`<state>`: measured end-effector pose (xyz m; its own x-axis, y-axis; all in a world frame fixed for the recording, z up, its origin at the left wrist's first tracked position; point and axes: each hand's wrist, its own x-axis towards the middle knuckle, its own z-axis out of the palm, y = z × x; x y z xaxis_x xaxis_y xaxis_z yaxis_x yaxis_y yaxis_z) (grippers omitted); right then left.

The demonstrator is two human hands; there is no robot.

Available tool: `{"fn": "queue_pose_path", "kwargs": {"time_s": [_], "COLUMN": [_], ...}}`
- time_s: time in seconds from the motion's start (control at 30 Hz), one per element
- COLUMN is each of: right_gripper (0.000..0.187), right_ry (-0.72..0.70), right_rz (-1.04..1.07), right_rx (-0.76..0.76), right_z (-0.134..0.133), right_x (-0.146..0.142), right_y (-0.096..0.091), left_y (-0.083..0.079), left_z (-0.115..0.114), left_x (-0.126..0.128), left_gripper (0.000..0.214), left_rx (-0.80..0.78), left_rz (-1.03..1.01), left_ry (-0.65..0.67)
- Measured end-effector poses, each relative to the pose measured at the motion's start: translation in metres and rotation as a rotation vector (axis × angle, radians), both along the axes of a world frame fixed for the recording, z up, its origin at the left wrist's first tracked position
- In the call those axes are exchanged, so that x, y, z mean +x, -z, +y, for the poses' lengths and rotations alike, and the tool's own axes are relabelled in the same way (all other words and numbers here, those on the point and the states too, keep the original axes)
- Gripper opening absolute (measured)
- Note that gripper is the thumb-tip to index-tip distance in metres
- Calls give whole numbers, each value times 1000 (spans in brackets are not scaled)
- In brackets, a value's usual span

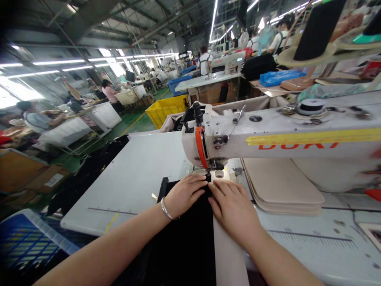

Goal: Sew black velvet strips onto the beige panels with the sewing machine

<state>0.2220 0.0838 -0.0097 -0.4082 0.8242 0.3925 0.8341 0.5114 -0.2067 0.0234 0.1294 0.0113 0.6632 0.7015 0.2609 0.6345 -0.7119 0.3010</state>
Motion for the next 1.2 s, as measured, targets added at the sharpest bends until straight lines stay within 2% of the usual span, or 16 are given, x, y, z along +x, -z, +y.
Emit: {"fn": "queue_pose_path", "kwargs": {"time_s": [0.17, 0.43, 0.53, 0.67, 0.73, 0.8, 0.97, 1.2], "right_gripper": [40, 40, 38, 38, 38, 38, 38, 38], "right_ry": [20, 36, 29, 8, 11, 12, 10, 19], "right_rz": [-2, -27, -23, -21, -23, -22, -20, -27], "right_rx": [33, 18, 12, 23, 29, 31, 25, 15], "right_z": [1, 1, 0, -2, -2, -2, -2, -1], "right_x": [-2, -2, 0, 1, 2, 2, 2, 1], "right_y": [3, 4, 6, 7, 7, 6, 7, 8], "left_y": [7, 7, -4, -23, -27, -27, -19, -21], "left_z": [5, 7, -9, -62, -87, -103, -105, -104], "left_x": [-3, -2, -3, -13, -19, -23, -26, -24], "left_gripper": [29, 30, 35, 38, 46, 56, 54, 37], "left_rx": [1, -11, -36, -168, -209, -193, -110, -102], "left_rz": [1, 19, 122, 182, 174, 178, 178, 137], "left_ry": [7, 17, 15, 217, 305, 354, 364, 322]}}
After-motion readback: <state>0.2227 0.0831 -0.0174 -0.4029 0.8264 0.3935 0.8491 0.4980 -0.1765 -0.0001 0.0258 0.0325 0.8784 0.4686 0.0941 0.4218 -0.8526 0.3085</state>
